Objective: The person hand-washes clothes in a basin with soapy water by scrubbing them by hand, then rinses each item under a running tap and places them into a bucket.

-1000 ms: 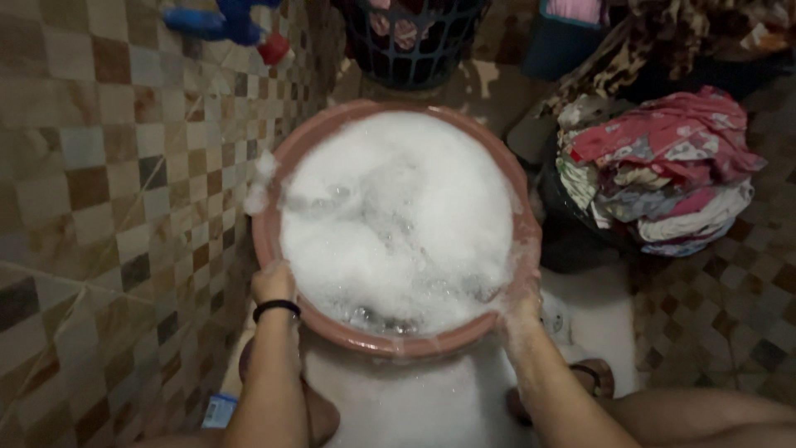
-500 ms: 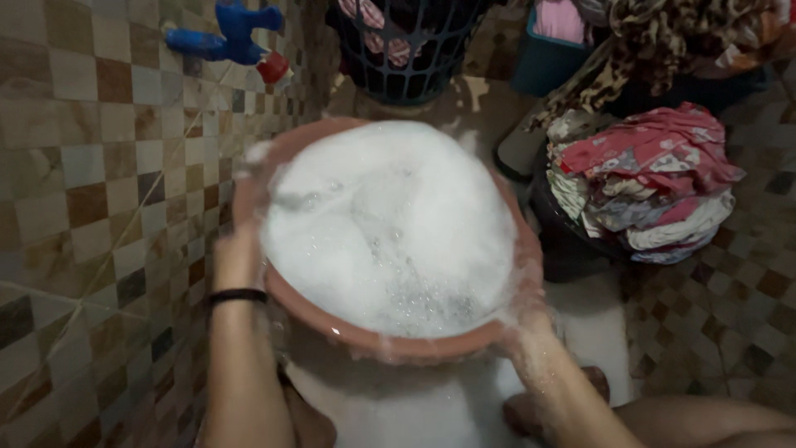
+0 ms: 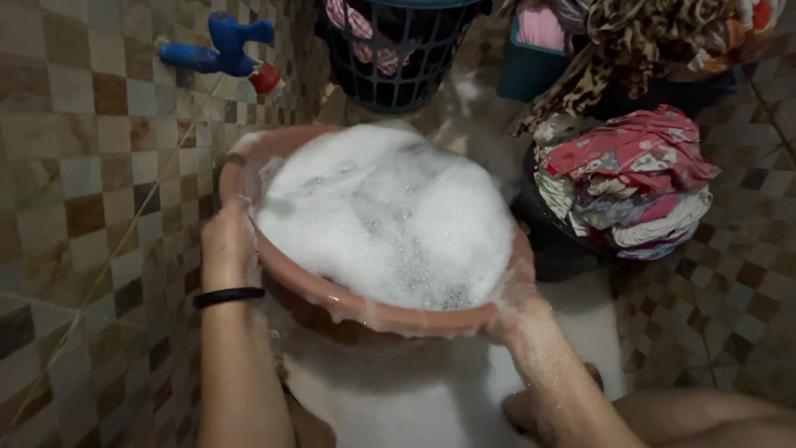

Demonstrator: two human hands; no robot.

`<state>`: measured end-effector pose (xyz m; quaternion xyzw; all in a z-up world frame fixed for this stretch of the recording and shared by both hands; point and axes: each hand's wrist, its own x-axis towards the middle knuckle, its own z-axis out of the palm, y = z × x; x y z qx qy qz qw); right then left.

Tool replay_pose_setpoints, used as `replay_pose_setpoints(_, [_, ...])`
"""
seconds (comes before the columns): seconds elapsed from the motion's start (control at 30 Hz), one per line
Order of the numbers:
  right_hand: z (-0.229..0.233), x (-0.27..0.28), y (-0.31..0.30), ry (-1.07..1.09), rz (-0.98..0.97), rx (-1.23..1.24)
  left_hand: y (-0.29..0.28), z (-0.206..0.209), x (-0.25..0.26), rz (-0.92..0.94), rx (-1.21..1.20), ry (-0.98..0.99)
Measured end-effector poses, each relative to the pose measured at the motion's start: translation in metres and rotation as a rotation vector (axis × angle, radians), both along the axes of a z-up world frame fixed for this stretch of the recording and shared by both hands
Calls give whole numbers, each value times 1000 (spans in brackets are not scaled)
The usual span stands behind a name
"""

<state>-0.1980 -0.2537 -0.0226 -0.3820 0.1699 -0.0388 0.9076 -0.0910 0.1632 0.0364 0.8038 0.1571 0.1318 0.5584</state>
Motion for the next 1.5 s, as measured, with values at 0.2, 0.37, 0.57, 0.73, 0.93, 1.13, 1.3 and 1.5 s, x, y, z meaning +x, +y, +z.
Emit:
replay_pose_setpoints(0.2, [1,-5,-8,52,44,101,-22,38,-15,112,-388,103])
replay_pose_setpoints(0.37, [-1,-9,-13,106,64,145,-32,49,-22,81,-395,53])
replay_pose_setpoints(0.57, [0,-19,-1,224,64,179,-39,60,-26,59,-336,141])
replay_pose_setpoints(0.73, [14,-22,-45,411,-114,41,-42,50,-30,-52,-346,-11])
replay_pose_setpoints(0.93, [-63,-7,-121,488,-93,-304,-44,51,-31,-96,-253,-6])
replay_pose_setpoints(1.13, [-175,10,-174,374,8,-391,-62,68,-39,-201,-258,-107])
replay_pose_setpoints(1.3, [-208,12,-180,312,81,-306,-86,89,-54,-248,-307,-123])
replay_pose_setpoints(1.5, [-212,0,-178,265,129,-296,-109,96,-62,-407,-459,-251])
